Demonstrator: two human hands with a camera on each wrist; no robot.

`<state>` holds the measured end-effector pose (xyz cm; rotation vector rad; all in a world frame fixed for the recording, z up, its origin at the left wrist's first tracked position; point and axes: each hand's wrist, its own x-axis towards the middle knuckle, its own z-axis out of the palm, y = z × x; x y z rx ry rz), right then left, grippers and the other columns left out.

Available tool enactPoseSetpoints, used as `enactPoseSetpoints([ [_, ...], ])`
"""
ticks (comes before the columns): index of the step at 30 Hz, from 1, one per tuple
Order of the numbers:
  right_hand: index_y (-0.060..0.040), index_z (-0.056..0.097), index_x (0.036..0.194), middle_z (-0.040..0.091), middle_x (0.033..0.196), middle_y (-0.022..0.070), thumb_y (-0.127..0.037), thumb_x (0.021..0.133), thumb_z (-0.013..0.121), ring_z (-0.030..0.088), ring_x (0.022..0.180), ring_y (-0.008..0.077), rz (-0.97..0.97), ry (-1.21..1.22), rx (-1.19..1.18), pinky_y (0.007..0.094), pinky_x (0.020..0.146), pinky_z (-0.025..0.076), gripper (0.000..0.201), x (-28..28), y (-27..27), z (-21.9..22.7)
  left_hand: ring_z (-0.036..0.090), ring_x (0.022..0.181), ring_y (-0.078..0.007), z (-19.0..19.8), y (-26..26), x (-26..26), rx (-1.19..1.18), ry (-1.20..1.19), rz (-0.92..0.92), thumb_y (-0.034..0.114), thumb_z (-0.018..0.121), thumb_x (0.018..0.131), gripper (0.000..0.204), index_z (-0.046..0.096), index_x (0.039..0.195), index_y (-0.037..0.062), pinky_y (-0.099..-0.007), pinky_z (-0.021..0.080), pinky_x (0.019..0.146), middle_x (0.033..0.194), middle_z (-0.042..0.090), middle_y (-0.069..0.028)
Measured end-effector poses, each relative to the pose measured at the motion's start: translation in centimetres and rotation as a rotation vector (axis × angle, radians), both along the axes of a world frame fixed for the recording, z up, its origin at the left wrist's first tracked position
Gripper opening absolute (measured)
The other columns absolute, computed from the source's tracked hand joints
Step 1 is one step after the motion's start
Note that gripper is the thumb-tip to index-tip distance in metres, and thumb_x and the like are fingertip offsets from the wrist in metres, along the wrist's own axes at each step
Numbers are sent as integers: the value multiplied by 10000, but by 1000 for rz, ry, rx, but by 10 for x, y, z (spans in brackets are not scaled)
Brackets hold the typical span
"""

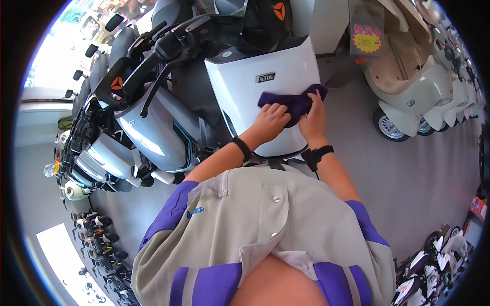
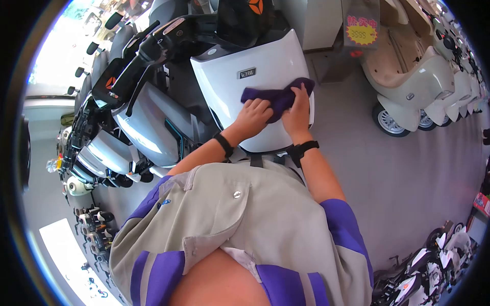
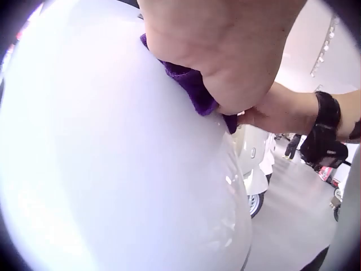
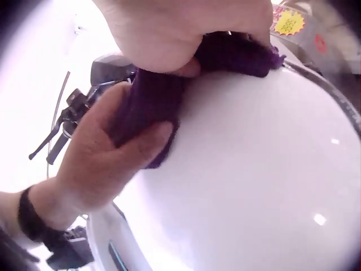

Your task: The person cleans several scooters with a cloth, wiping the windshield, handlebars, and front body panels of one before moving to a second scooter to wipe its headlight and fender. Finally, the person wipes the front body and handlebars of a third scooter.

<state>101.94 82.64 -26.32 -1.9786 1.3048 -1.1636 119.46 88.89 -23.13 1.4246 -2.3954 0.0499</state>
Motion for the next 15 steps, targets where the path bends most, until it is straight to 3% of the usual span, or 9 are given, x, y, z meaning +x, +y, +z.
enactPoseSetpoints([
  [3, -92, 533, 1296, 409, 1520, 206, 73, 720, 598, 371, 1400, 428, 168, 48, -203, 511, 1153, 302, 603, 28, -2, 28, 538, 1022, -283, 1, 21, 25, -2, 6, 111, 151, 745, 649, 350, 591, 959, 104, -399, 414, 846, 1103, 563, -96],
  [6, -171, 588, 1239, 406, 1552, 125, -29, 749, 641, 341, 1437, 379, 397, 198, -315, 581, 1158, 244, 513, 60, -10, 42, 539, 1034, -301, -2, 39, 50, 15, 18, 215, 172, 779, 635, 400, 599, 980, 77, -420, 426, 861, 1120, 567, -123],
  [11, -159, 598, 1154, 436, 1536, 120, -72, 806, 662, 385, 1425, 332, 463, 251, -412, 552, 1167, 230, 365, 102, -7, 45, 545, 976, -331, 5, 54, 72, 64, 121, 262, 58, 726, 680, 349, 579, 994, 23, -420, 469, 846, 1041, 550, -143],
  [13, -157, 599, 1153, 438, 1537, 122, -92, 834, 656, 385, 1429, 329, 456, 268, -422, 544, 1173, 217, 330, 110, -4, 42, 522, 1045, -371, 5, 58, 74, 124, 163, 298, 33, 734, 663, 392, 547, 1006, 11, -444, 466, 922, 1075, 535, -168],
  [15, -155, 609, 1130, 456, 1527, 117, -111, 864, 641, 383, 1434, 316, 471, 275, -446, 532, 1181, 201, 271, 117, -1, 42, 525, 1050, -381, 7, 61, 77, 118, 185, 323, 15, 714, 690, 369, 542, 1015, 2, -445, 471, 919, 1080, 531, -176],
])
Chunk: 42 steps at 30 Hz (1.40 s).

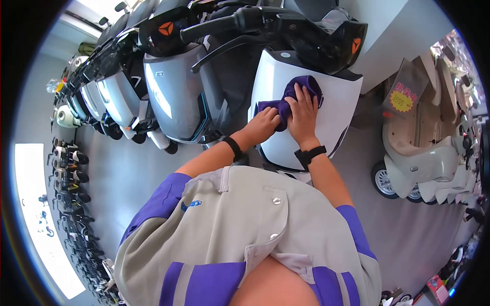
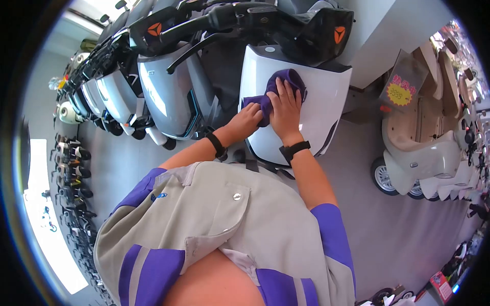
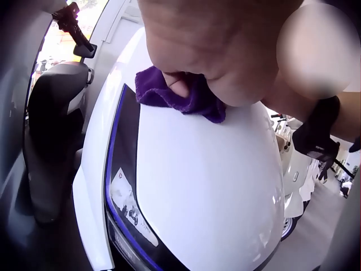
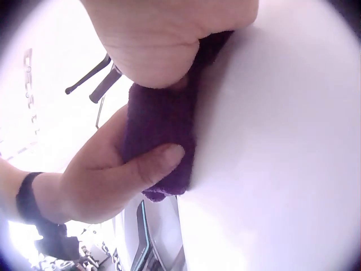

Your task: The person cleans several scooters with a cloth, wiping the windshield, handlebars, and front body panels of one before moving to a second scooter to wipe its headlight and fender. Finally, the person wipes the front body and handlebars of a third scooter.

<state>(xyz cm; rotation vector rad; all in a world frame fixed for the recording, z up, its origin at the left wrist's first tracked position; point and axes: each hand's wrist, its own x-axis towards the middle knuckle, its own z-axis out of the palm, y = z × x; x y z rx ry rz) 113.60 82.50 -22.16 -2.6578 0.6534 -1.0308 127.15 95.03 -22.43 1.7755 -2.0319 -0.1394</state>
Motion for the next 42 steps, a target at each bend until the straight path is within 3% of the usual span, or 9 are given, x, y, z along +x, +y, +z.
enactPoseSetpoints([
  [13, -121, 652, 1079, 631, 1262, 71, -62, 802, 648, 520, 1270, 275, 53, 89, -59, 496, 1139, 298, 283, 82, 47, -6, 667, 862, -347, 16, 69, 108, 110, 675, 343, 121, 580, 960, 176, 631, 1081, 5, -391, 507, 792, 909, 688, -202],
  [20, -78, 591, 1091, 646, 1041, 145, -36, 759, 747, 593, 1034, 385, 65, -93, 462, 441, 913, 476, 368, 201, 112, 51, 657, 914, -287, 71, 160, 227, -15, 851, 343, 101, 561, 980, 215, 611, 1171, 15, -359, 508, 837, 989, 680, -189],
  [21, -61, 555, 1113, 632, 1066, 163, -65, 747, 781, 594, 1036, 399, 102, -64, 553, 436, 894, 490, 430, 219, 125, 65, 634, 958, -208, 84, 176, 248, -32, 780, 392, 103, 555, 1002, 251, 590, 1238, 24, -325, 494, 871, 1070, 676, -116],
  [24, -64, 517, 1157, 616, 1076, 183, -94, 715, 825, 604, 1019, 397, 145, -60, 528, 428, 879, 501, 540, 270, 157, 84, 642, 974, -228, 98, 216, 315, -118, 676, 592, 122, 531, 1012, 239, 602, 1214, 17, -338, 492, 886, 1065, 681, -144],
  [29, -105, 526, 1232, 510, 1263, 148, -153, 676, 856, 481, 1216, 392, 163, -41, 314, 497, 1017, 392, 648, 328, 172, 124, 624, 995, -348, 104, 205, 408, -268, 286, 745, 167, 570, 966, 244, 636, 1138, 7, -407, 495, 882, 1014, 655, -203],
  [32, -103, 553, 1222, 517, 1232, 145, -156, 701, 819, 502, 1177, 389, -53, -18, -87, 507, 1002, 401, 587, 351, 177, 101, 587, 1006, -415, 78, 192, 408, -355, 9, 896, 158, 625, 911, 242, 626, 1100, 8, -474, 490, 858, 1035, 601, -224],
  [34, -74, 561, 1247, 499, 1329, 170, -130, 749, 751, 491, 1235, 388, 92, 25, -29, 502, 1019, 406, 535, 362, 187, 63, 542, 1070, -434, 63, 184, 399, -303, 19, 979, 126, 670, 864, 296, 587, 1122, 8, -499, 482, 880, 1115, 535, -219],
  [39, -56, 528, 1319, 469, 1405, 196, -108, 823, 689, 454, 1314, 389, 215, -21, 75, 572, 1085, 362, 524, 361, 205, 7, 537, 1128, -404, 0, 190, 377, -362, 68, 756, 73, 666, 821, 377, 562, 1169, -27, -487, 453, 990, 1216, 544, -224],
  [42, -46, 489, 1379, 452, 1438, 197, -134, 861, 666, 432, 1343, 389, 94, 30, 24, 591, 1098, 346, 555, 358, 182, 13, 479, 1259, -401, 16, 190, 358, -298, -156, 531, 48, 669, 828, 467, 547, 1277, 16, -481, 400, 1079, 1334, 508, -209],
])
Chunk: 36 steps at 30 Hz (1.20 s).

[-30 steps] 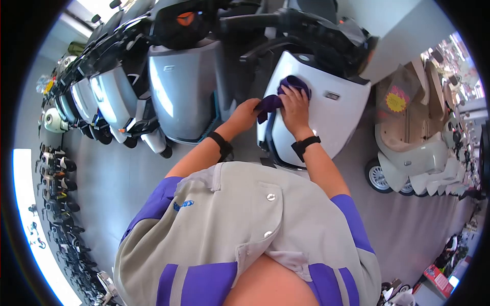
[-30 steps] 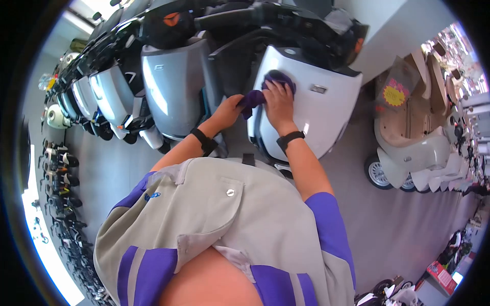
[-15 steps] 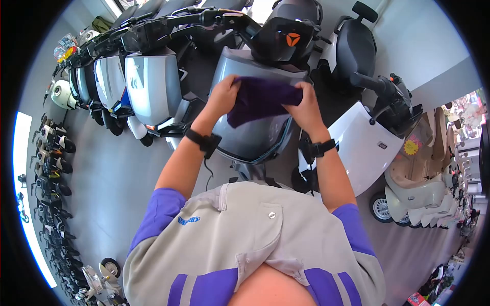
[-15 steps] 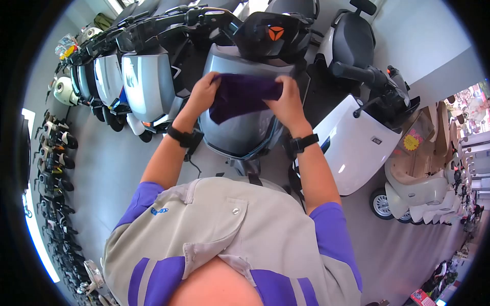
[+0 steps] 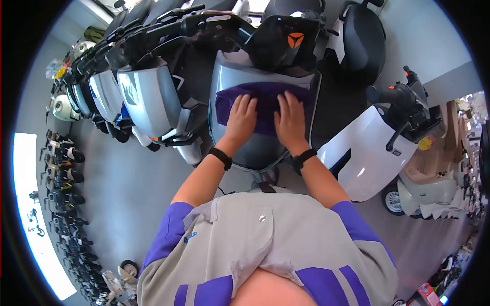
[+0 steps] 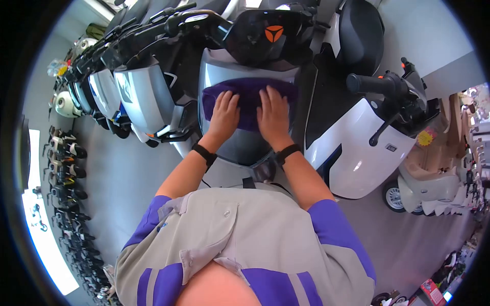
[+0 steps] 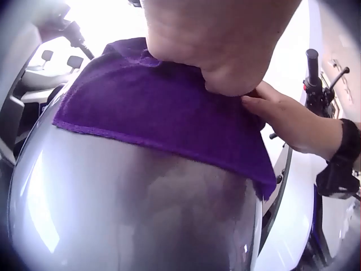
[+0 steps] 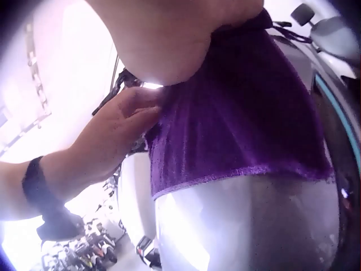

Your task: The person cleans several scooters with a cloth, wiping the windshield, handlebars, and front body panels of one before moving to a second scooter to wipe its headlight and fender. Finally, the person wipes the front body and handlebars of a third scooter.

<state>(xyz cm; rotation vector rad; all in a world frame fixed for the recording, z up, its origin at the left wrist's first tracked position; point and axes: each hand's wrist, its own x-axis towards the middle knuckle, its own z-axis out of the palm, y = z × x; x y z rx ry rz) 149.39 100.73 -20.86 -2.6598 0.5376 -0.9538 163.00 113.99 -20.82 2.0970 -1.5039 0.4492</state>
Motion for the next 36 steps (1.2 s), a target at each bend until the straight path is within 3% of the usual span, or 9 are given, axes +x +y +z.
enactPoseSetpoints([
  [4, -21, 442, 1435, 381, 1510, 234, -186, 898, 626, 353, 1411, 428, -174, -78, -11, 613, 1124, 304, 591, 23, -45, 8, 349, 1409, -417, 35, -48, -3, 163, -78, 3, 160, 658, 866, 584, 497, 1420, 72, -618, 230, 1161, 1492, 425, -189],
  [9, 28, 432, 1439, 284, 1544, 301, -238, 906, 605, 251, 1451, 492, -44, -6, 59, 661, 1144, 217, 620, 8, -28, -25, 322, 1409, -478, -10, -45, -10, 245, -177, -25, 276, 640, 863, 608, 504, 1401, 28, -699, 170, 1128, 1454, 419, -261],
  [12, -23, 525, 1389, 353, 1534, 222, -285, 874, 629, 329, 1430, 413, 37, -1, -45, 633, 1144, 242, 587, -15, -9, -68, 413, 1377, -389, -39, -7, -18, 386, -219, -116, 288, 655, 830, 535, 590, 1330, 109, -678, 243, 1109, 1391, 510, -166],
  [15, -40, 564, 1357, 379, 1527, 177, -297, 859, 638, 358, 1419, 372, 51, -97, -57, 616, 1146, 254, 566, -11, -22, -66, 438, 1360, -364, -33, -11, -11, 380, -239, -174, 293, 663, 817, 515, 612, 1289, 94, -672, 266, 1096, 1362, 530, -158],
  [21, -47, 588, 1304, 461, 1458, 147, -269, 804, 647, 413, 1382, 342, -90, -203, 38, 591, 1146, 275, 550, 19, -62, -21, 394, 1387, -409, -7, -70, -15, 226, -267, -99, 225, 646, 793, 584, 549, 1318, -10, -653, 208, 1118, 1400, 493, -222],
  [24, -40, 593, 1262, 505, 1399, 158, -237, 770, 650, 439, 1361, 339, -34, -208, 60, 574, 1146, 288, 533, 24, -84, 2, 394, 1400, -383, 0, -85, -20, 108, -221, -31, 198, 635, 780, 599, 545, 1335, -11, -616, 208, 1124, 1421, 492, -210],
  [27, -23, 575, 1253, 530, 1358, 166, -210, 740, 662, 454, 1348, 340, -51, 15, 93, 557, 1142, 310, 553, 31, -81, 33, 448, 1379, -277, 14, -74, -7, 97, -168, -69, 207, 646, 787, 569, 583, 1333, 59, -534, 251, 1123, 1448, 517, -138],
  [32, 12, 516, 1339, 459, 1441, 209, -180, 769, 662, 402, 1385, 389, -109, 98, 6, 578, 1141, 310, 619, 37, -50, 41, 457, 1377, -231, 2, -34, 33, 103, -221, -140, 253, 662, 824, 577, 576, 1382, 132, -518, 285, 1138, 1473, 514, -81],
  [36, 22, 470, 1406, 354, 1532, 243, -230, 833, 676, 318, 1440, 433, -120, 164, -87, 601, 1149, 282, 659, 25, 10, -6, 452, 1384, -267, -17, -2, 72, 40, -166, -294, 270, 662, 825, 583, 576, 1383, 123, -539, 238, 1176, 1451, 528, -105],
])
